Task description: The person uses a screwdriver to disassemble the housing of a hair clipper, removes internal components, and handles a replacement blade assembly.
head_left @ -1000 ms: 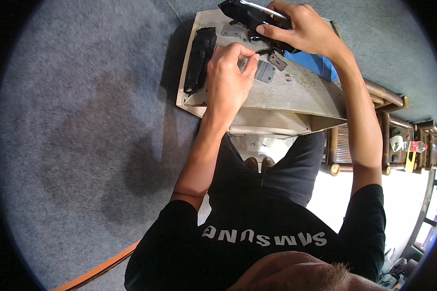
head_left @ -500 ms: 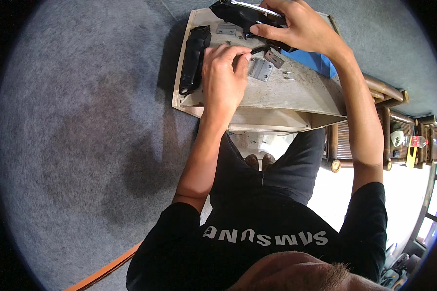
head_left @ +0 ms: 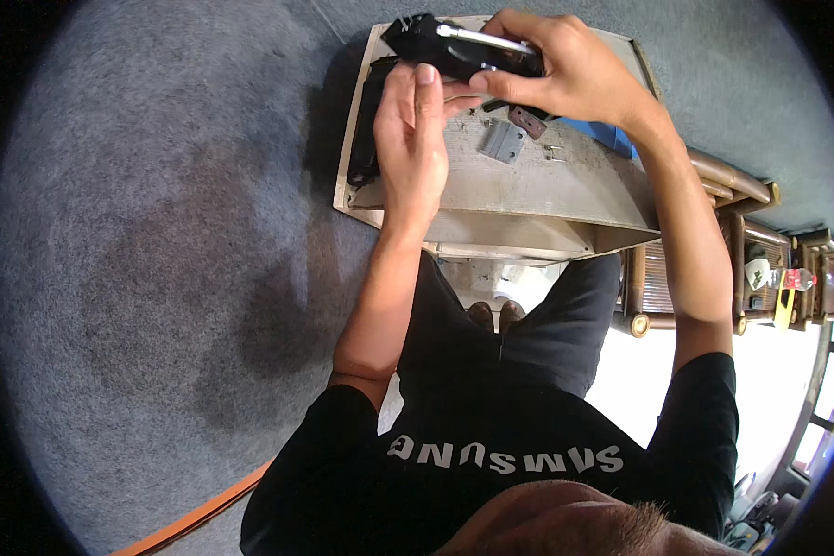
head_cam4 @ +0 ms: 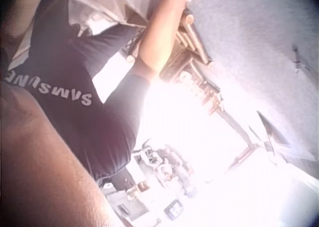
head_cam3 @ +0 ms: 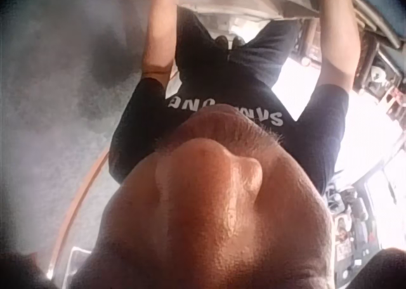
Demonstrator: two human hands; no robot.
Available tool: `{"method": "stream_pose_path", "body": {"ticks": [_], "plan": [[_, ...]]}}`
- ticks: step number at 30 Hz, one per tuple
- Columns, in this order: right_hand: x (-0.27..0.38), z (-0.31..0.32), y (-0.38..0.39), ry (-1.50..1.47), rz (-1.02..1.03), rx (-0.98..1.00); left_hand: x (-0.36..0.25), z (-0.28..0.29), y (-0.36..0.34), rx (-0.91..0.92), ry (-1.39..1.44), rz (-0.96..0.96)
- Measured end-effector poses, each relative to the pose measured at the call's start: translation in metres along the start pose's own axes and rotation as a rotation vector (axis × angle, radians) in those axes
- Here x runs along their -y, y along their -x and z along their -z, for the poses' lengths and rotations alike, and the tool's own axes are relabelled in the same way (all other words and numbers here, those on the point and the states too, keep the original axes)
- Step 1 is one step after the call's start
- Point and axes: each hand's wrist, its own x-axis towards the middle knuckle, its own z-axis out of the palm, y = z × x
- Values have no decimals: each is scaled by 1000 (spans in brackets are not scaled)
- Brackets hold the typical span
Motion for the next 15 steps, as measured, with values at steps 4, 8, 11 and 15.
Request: {"method": "stream_pose_path", "body": {"ticks": [4, 8, 11, 15], "plan": [[0, -11, -1, -8, 153, -30, 9, 0, 0, -20, 69, -12], [4, -14, -1, -23, 189, -27, 5, 1, 4, -82, 105, 41], [6, -4, -3, -81, 80, 81, -4, -1, 5, -94, 113, 84], [15, 15, -8, -74, -140, -115, -7, 3, 6, -118, 197, 183]]}}
